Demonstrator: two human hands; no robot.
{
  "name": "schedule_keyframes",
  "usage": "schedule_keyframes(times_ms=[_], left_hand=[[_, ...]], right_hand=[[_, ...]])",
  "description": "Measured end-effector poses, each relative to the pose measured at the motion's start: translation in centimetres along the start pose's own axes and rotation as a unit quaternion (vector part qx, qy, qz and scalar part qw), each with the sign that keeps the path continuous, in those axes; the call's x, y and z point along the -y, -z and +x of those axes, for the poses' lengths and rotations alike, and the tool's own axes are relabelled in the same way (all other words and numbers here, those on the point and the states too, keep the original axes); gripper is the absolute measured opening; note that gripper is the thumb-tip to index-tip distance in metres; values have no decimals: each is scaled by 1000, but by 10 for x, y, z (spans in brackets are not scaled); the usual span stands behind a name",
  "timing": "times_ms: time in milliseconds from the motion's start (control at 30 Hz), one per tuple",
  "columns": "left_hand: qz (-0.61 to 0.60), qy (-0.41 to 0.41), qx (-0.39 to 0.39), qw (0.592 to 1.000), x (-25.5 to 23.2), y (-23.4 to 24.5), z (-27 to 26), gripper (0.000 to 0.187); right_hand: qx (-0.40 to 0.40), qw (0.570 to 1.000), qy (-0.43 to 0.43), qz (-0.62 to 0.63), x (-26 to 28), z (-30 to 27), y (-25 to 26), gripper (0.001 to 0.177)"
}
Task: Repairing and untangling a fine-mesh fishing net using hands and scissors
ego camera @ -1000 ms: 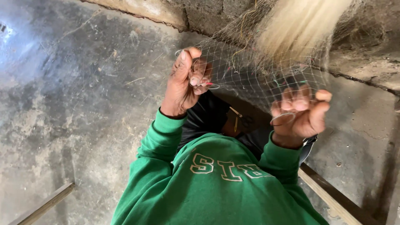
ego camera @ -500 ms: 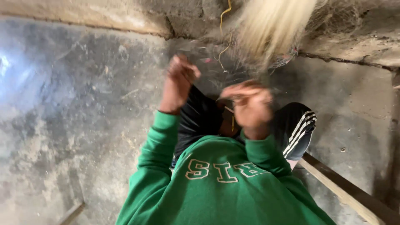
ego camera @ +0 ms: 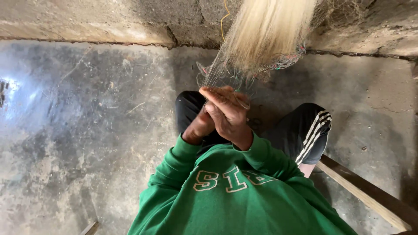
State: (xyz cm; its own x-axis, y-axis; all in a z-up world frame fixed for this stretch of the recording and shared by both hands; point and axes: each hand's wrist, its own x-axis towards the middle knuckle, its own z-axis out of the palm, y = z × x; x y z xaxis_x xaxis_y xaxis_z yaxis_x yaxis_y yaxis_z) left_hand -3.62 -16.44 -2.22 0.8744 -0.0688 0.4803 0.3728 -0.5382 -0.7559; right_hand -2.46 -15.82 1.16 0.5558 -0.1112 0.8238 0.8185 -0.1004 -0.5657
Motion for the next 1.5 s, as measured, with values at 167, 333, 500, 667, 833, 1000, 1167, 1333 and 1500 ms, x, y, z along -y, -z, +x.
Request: schedule_keyframes(times_ms=[167,333,500,667,833,1000,1167,1333,1500], left_hand=[[280,113,40,952,14,-2,10,30],[458,119,13,881,16,-19,20,27],[616,110,-21,780,15,-34,25,26],[898,22,-26,438,21,-65,27,27],[994,-82,-21,71,39,-79,30,33],[986,-87,-70,123,79,-71,31,36],[971,-83,-109,196,118,-56,37,37],[956,-74,-64,278,103,-76,38,28],[932,-41,-116,341,106,-84,29,32]], right_hand=[[0,1000,-1,-6,2,-3,2,27],[7,1000,15,-18,4,1,1,27],[9,999,23,-38,7,0,4,27],[4,1000,4,26,2,-9,3,27],[20,999,3,43,0,-9,8,29],[13,989,-60,133,5,-15,-2,34],[-33,873,-235,425,-20,-37,-14,51],[14,679,-292,674,-64,-43,-8,57],[-15,568,-266,779,-91,-23,16,65]])
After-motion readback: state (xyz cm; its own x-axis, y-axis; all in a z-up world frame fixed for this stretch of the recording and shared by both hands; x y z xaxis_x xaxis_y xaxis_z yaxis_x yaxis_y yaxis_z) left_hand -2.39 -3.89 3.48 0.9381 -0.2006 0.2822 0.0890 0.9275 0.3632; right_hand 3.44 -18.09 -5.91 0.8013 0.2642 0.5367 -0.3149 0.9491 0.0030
